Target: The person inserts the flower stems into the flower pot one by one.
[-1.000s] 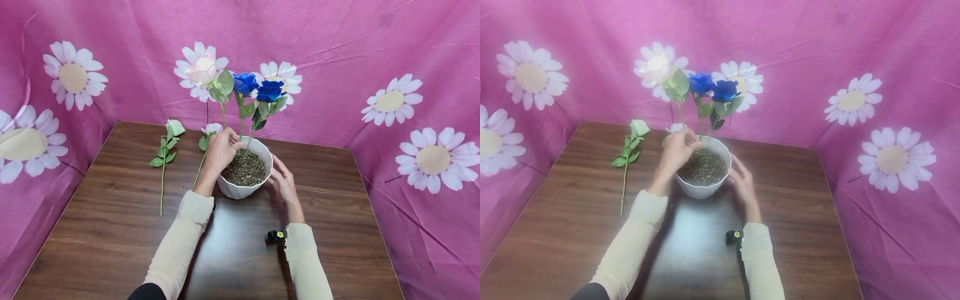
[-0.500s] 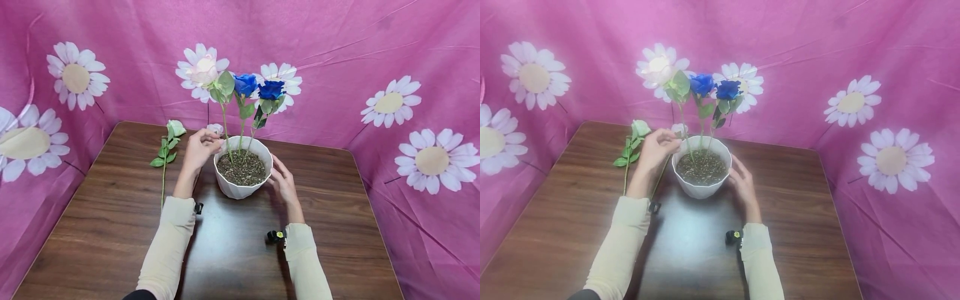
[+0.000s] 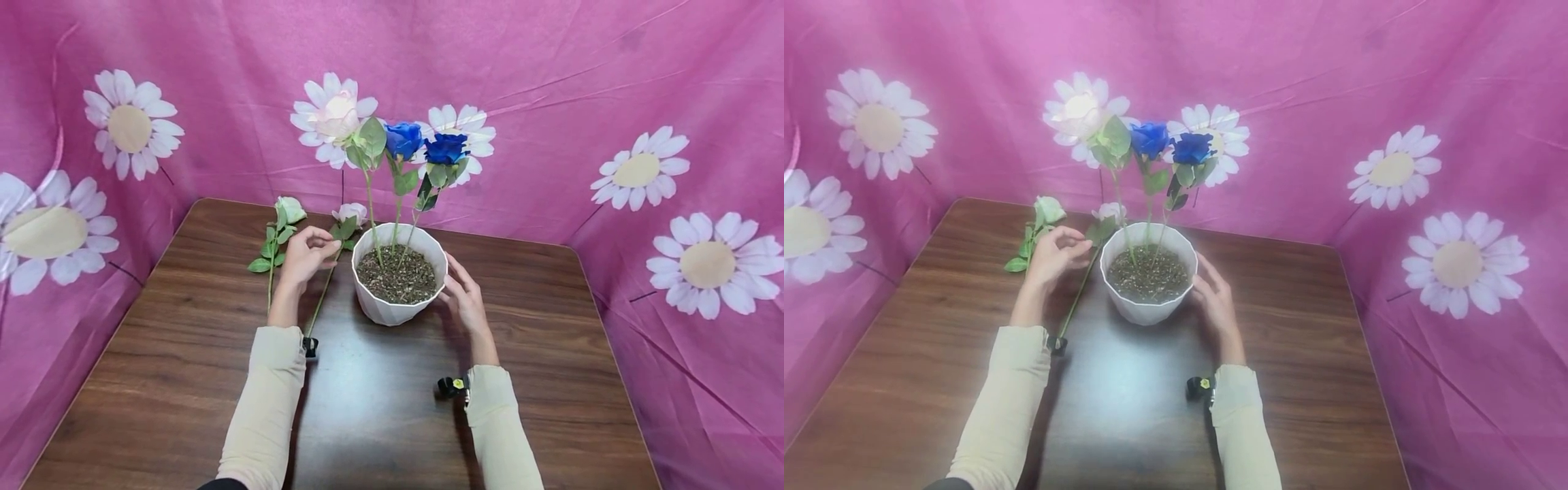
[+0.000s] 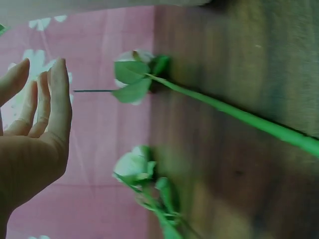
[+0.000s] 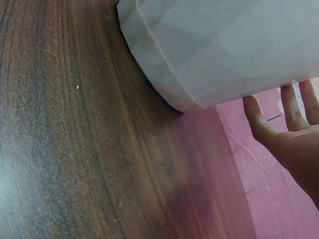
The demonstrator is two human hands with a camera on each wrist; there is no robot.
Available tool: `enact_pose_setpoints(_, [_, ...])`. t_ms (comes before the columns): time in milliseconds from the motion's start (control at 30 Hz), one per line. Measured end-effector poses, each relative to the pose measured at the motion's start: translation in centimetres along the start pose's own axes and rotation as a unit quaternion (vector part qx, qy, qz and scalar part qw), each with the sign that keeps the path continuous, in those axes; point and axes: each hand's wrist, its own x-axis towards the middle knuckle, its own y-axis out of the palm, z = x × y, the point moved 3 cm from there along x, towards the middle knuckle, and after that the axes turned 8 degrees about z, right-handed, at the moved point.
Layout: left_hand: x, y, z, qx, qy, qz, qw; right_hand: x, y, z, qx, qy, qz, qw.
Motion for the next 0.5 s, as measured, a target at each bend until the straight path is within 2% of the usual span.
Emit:
enact_pose_setpoints(200, [0.6,-1.1,2.8,-0.017,-0.049,0.003,0.9987,0.0,0.1,0.0,0.002,0.003,-0.006,1.0])
enact_pose_setpoints(367, [1.0,-1.9,4.9,0.022,-0.089,0.004,0.9958,0.0,0.2,0.1,0.0,0.004,-0.007,1.0])
enact_pose_setpoints(500, [1.2,-2.3,6.0,0.065,-0.097,0.002,0.9931,0.0,-0.1,-0.2,-0.008,-0.013,0.012,0.9998])
